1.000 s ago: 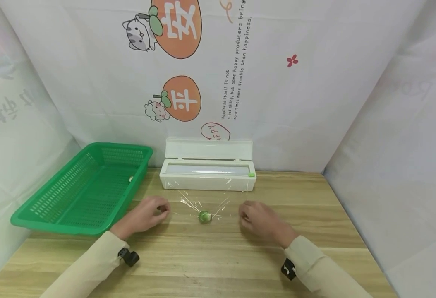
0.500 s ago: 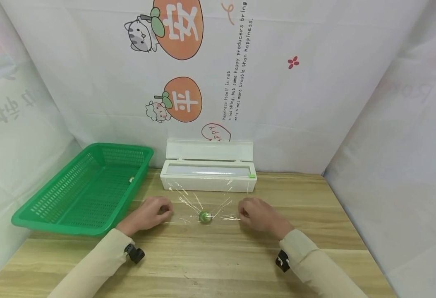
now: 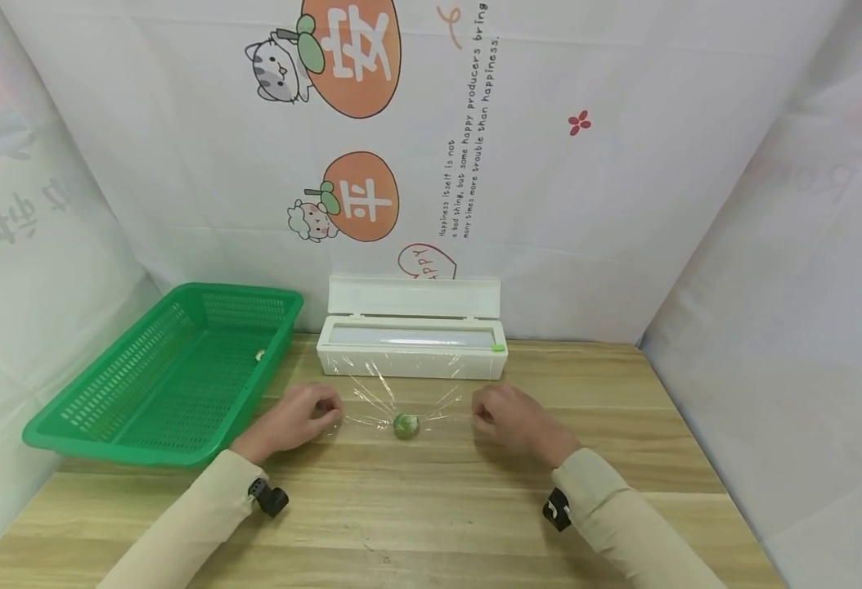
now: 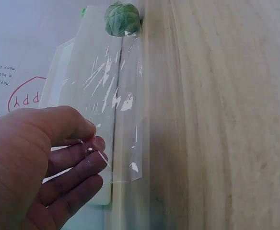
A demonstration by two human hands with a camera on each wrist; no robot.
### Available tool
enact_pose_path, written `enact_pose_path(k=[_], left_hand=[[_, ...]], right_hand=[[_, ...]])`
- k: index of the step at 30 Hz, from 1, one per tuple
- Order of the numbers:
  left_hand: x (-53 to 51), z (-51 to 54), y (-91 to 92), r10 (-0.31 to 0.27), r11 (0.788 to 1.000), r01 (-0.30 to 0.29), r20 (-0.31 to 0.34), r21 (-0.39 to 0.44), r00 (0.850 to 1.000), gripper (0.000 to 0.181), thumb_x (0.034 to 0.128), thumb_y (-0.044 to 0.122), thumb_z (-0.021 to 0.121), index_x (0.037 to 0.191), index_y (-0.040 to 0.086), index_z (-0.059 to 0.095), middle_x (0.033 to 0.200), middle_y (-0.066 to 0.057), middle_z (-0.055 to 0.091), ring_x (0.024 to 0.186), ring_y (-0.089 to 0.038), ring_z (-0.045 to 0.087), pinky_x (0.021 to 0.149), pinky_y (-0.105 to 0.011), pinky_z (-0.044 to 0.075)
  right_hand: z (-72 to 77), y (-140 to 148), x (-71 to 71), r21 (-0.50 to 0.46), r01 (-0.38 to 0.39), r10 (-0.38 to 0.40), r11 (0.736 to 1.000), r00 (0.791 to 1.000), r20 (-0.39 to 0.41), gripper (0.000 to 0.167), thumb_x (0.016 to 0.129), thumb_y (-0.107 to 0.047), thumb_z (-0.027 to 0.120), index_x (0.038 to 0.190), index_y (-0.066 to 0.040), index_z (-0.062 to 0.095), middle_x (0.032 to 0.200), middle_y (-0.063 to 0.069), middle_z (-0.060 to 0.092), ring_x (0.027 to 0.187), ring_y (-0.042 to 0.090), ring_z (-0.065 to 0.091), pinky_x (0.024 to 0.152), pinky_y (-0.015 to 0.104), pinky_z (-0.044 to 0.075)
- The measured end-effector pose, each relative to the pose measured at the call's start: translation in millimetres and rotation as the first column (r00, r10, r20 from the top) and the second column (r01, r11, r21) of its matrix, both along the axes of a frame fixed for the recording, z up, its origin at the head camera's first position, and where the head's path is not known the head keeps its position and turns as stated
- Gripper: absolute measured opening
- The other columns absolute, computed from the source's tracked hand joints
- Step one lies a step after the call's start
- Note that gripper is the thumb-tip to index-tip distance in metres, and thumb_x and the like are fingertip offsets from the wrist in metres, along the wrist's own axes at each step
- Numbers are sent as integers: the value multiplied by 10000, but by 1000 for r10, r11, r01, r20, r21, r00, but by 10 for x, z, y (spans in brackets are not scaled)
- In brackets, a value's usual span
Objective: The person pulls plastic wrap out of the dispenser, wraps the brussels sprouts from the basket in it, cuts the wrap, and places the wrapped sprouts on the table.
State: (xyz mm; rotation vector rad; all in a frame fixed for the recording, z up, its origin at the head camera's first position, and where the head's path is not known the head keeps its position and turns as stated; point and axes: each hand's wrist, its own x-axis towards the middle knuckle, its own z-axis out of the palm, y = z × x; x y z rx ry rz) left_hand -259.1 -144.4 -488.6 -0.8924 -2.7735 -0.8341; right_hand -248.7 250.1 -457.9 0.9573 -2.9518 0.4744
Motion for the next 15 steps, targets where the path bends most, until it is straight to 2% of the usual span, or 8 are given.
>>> enact_pose_path(k=[7,11,15], left_hand=[[-22,-43,56,28,999,-27,34,-28,999,88,912,74,762,869,149,743,859,52,707,847,-101,615,803,-311,564],[-21,-29,65,42,999,-40,46,-35,998,70,915,61,753,889,126,753,884,24,724,868,-127,640,821,-343,587],[26,38,101,80,996,-80,-2,-26,997,51,930,61,742,975,75,761,984,-30,753,955,-183,696,887,-384,619]], right_hand=[[-59,-12,-40,-11,-10,10,1000,999,41,135,946,-77,674,852,-167,710,809,-115,660,758,16,574,718,225,575],[-103,1,-63,-14,-19,19,1000,1000,23,141,933,-72,684,829,-166,697,787,-120,647,740,9,555,693,222,559],[-111,8,-79,-10,-20,20,1000,1000,2,129,932,-71,691,839,-160,710,792,-120,662,758,4,566,720,244,573]])
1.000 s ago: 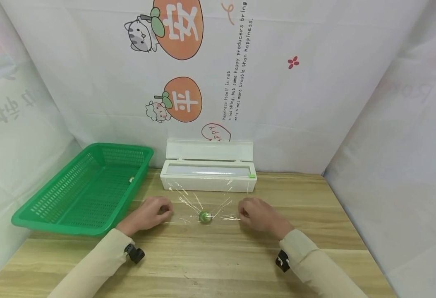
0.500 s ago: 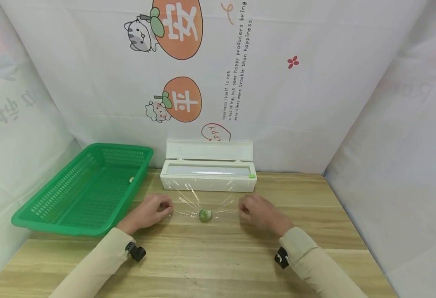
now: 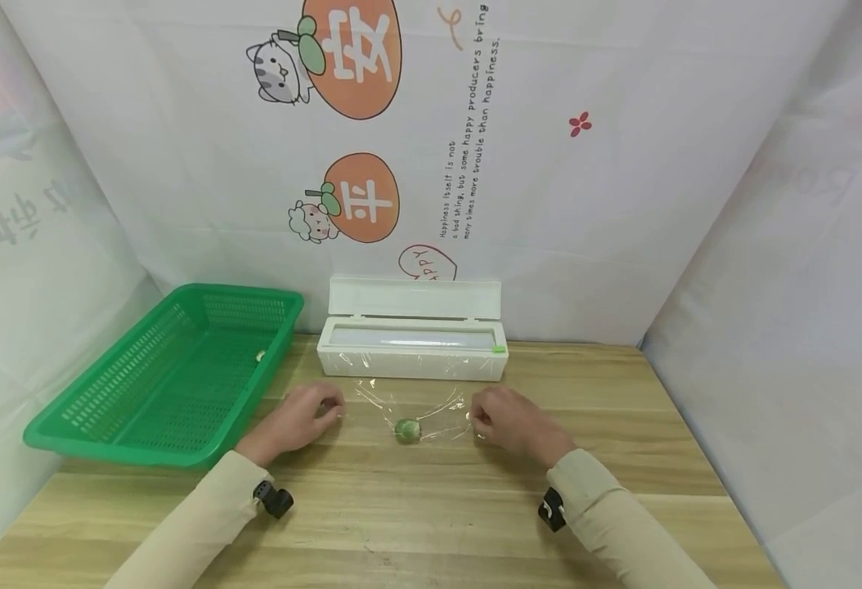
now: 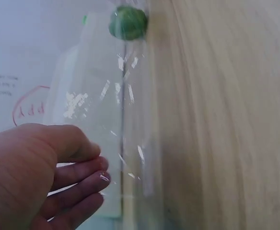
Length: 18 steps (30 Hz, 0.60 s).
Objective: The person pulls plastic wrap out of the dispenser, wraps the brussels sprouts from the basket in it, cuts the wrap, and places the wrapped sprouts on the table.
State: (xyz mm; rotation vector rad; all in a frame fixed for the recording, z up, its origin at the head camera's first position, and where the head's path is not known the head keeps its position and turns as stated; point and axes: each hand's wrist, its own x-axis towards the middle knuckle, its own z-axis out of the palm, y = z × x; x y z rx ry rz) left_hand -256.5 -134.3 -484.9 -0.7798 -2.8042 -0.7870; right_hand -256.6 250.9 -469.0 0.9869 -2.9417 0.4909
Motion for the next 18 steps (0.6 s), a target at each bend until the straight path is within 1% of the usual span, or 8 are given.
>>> enact_pose_path(k=[1,3,5,7,10,12,15,18], left_hand=[[31,31,29,2,1000,-2,-26,8,1000,76,926,60,745,1001,61,760,1010,-45,758,975,-200,709,895,-390,628],[95,89,112,-25,1000,26,-97,16,995,132,918,62,760,1048,37,757,1042,-71,762,989,-225,722,900,-396,636],[172,152,223,-86,996,88,-165,7,983,175,910,67,778,1080,34,754,1070,-80,762,1005,-232,729,908,-381,644],[247,192,351,-162,987,161,-207,-20,965,187,913,87,786,1092,44,755,1095,-74,760,1037,-229,723,936,-378,640],[336,197,524,-258,966,248,-210,-72,943,185,928,118,786,1106,75,759,1137,-55,753,1084,-210,715,975,-355,631],[375,170,612,-289,957,274,-201,-98,936,186,929,123,784,1109,84,762,1141,-47,751,1072,-193,714,964,-329,631],[402,117,696,-297,953,278,-199,-120,934,198,921,110,789,1117,86,767,1126,-40,754,1020,-161,722,920,-270,634],[398,56,737,-280,957,257,-199,-132,939,224,920,121,798,1140,92,768,1144,-31,751,1031,-148,722,932,-244,625]], right_hand=[[-2,4,-1,3,-2,2,1000,1000,-1,130,936,-72,692,841,-159,710,792,-117,663,761,7,567,721,251,574],[-5,14,-1,9,1,-1,1000,1000,5,133,942,-76,694,848,-168,713,799,-119,666,769,7,572,731,249,576],[6,20,1,7,-1,1,1000,1000,10,129,943,-72,696,856,-165,717,805,-111,672,773,14,580,730,252,578],[14,26,6,4,-6,6,1000,1000,12,122,940,-66,700,865,-160,724,812,-105,681,780,13,593,731,252,587],[17,22,13,-4,-17,17,1000,1000,10,120,935,-67,707,858,-155,730,807,-102,683,772,14,594,724,249,587],[10,18,14,-6,-26,27,1000,1000,7,125,935,-64,709,852,-155,732,800,-107,679,766,7,587,718,243,583],[2,11,12,-9,-36,36,999,999,4,135,933,-58,708,838,-152,728,788,-108,670,751,7,574,707,239,574],[7,14,14,-9,-31,31,999,999,14,135,934,-55,701,845,-152,726,791,-108,670,752,8,577,711,239,576]])
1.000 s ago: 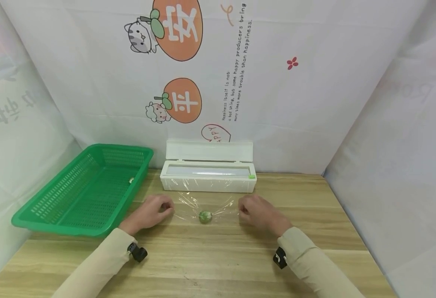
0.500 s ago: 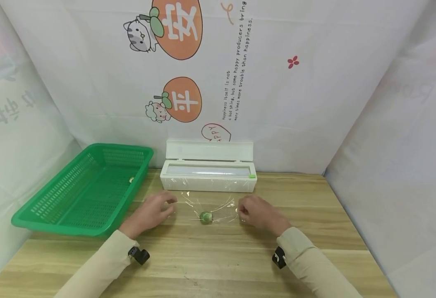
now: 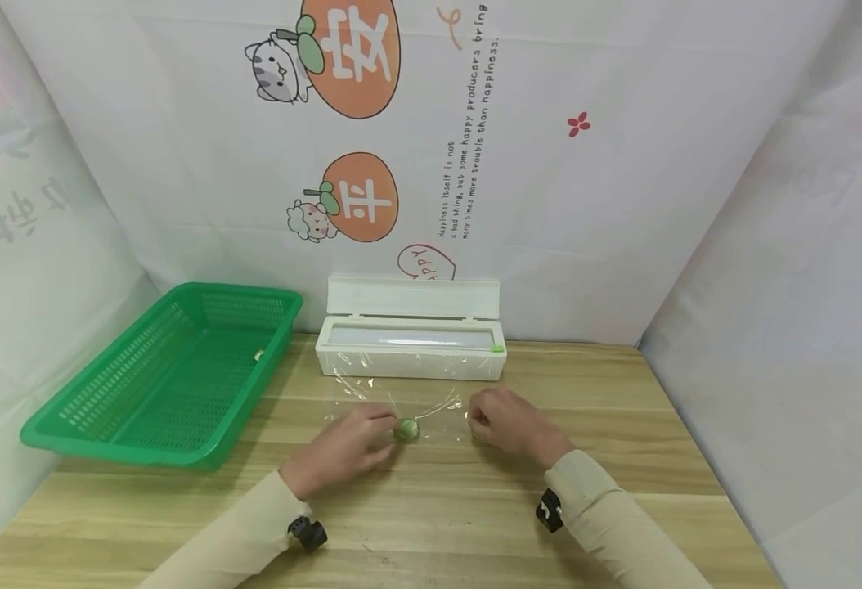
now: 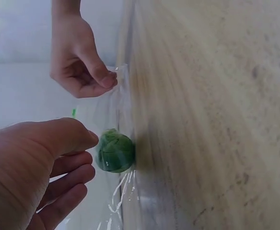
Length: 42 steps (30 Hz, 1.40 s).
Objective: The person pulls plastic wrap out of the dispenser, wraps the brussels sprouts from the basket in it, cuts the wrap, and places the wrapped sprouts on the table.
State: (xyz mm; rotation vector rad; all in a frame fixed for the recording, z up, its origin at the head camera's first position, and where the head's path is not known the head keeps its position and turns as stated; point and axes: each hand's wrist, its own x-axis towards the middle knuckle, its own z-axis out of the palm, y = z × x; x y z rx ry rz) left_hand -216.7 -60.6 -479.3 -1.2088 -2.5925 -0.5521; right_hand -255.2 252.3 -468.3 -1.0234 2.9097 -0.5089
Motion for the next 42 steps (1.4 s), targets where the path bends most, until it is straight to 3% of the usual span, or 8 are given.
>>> enact_pose_path(k=[10,15,18,22,25,31,42], left_hand=[[-87,-71,49,48,998,-48,-14,-29,999,275,889,124,829,1153,80,772,1197,-68,744,1096,-191,715,967,-265,623],[-131,-81,60,49,998,-49,-17,-28,999,268,889,130,832,1147,80,779,1172,-62,739,1064,-183,712,938,-248,627],[-149,-76,68,41,999,-41,-10,-16,999,257,898,124,822,1148,79,780,1159,-56,737,1045,-181,713,931,-264,632],[-169,-66,80,39,999,-39,18,10,999,247,904,107,812,1146,72,779,1157,-56,737,1055,-195,717,955,-294,632],[-192,-72,86,45,999,-46,35,24,998,256,901,94,812,1153,71,777,1167,-50,736,1075,-201,716,974,-317,629],[-216,-80,102,50,998,-52,53,36,997,278,896,98,821,1168,70,771,1155,-47,736,1064,-199,712,958,-326,632],[-255,-114,135,62,997,-66,71,47,996,303,880,99,842,1169,55,764,1118,-59,723,1019,-188,699,911,-318,635]], right_hand=[[-14,25,7,11,5,-5,1000,1000,11,99,962,-95,708,879,-145,729,811,-113,672,766,7,587,725,232,584],[93,25,51,-23,73,-72,997,996,55,73,989,-127,685,956,-124,750,895,-82,707,862,58,642,814,300,620],[200,-13,85,-35,83,-83,996,997,1,95,991,-148,697,1028,-85,759,960,-22,731,915,128,684,851,355,635],[333,-154,135,-18,-18,15,1000,989,-149,187,969,-142,740,1107,-16,752,1035,80,758,947,221,730,861,394,651],[381,-318,189,-19,-97,92,995,976,-199,218,945,-133,771,1116,0,754,1060,106,770,957,241,741,866,392,653],[272,-597,266,-36,-151,142,988,972,-188,256,949,-174,791,1152,-19,763,1103,91,769,1010,221,729,896,363,647],[67,-771,285,-42,-123,114,992,979,-170,356,936,-144,808,1267,-36,737,1159,85,758,1057,212,727,935,365,642]])
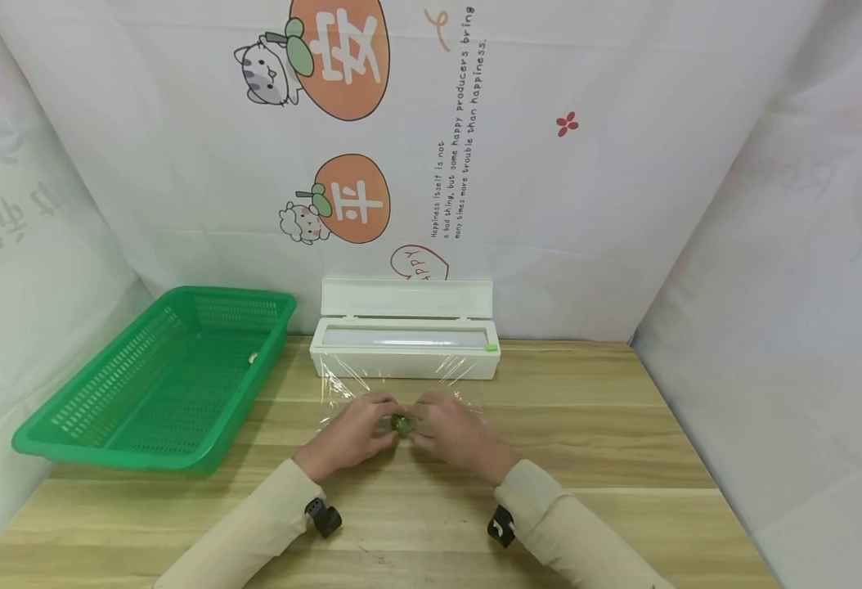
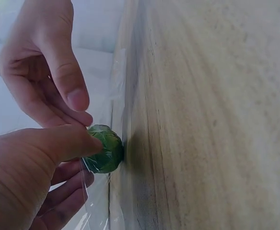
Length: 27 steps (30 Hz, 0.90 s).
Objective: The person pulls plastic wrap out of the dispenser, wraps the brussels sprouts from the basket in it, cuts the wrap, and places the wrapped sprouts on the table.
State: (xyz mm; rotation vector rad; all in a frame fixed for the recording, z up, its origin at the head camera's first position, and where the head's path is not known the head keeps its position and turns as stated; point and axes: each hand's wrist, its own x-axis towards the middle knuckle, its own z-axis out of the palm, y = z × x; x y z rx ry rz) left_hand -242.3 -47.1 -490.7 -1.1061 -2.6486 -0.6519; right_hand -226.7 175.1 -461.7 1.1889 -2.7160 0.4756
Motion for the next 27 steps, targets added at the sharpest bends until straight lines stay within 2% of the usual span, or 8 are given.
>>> enact_pose_path(k=[7,12,19,24,27], left_hand=[[-56,-8,5,20,999,-22,75,26,997,324,871,94,846,1181,58,759,1167,-73,744,1072,-209,717,965,-332,631],[-105,-1,25,25,999,-30,116,43,993,318,864,95,847,1166,39,761,1135,-86,758,1055,-229,721,951,-361,634],[-164,26,49,32,999,-39,174,37,984,323,862,83,845,1170,31,763,1083,-75,758,1016,-200,701,946,-344,626],[-153,59,22,36,997,-47,193,54,981,342,871,87,840,1191,7,748,1142,-116,751,1075,-259,708,986,-408,619],[-136,65,-10,61,996,-71,183,50,981,367,875,105,845,1214,14,738,1196,-119,744,1115,-269,711,1005,-410,615]], right_hand=[[-76,-40,-76,-68,-12,11,998,1000,-13,350,890,-123,848,1211,-27,747,1123,99,775,1022,222,737,914,349,649],[-126,-53,-158,-74,7,-7,997,1000,-4,347,863,-123,867,1173,-26,746,1128,103,773,1026,228,739,926,358,647],[-194,-77,-257,-101,25,-24,995,1000,15,307,836,-95,884,1107,-33,756,1065,80,782,977,206,746,895,328,649],[-201,-97,-313,-129,37,-28,991,997,70,224,863,-89,860,1059,-40,762,1015,61,787,945,192,747,858,309,648],[-195,-104,-351,-134,42,-26,990,993,118,181,884,-88,841,1045,-53,765,1003,43,790,944,171,751,846,280,645]])
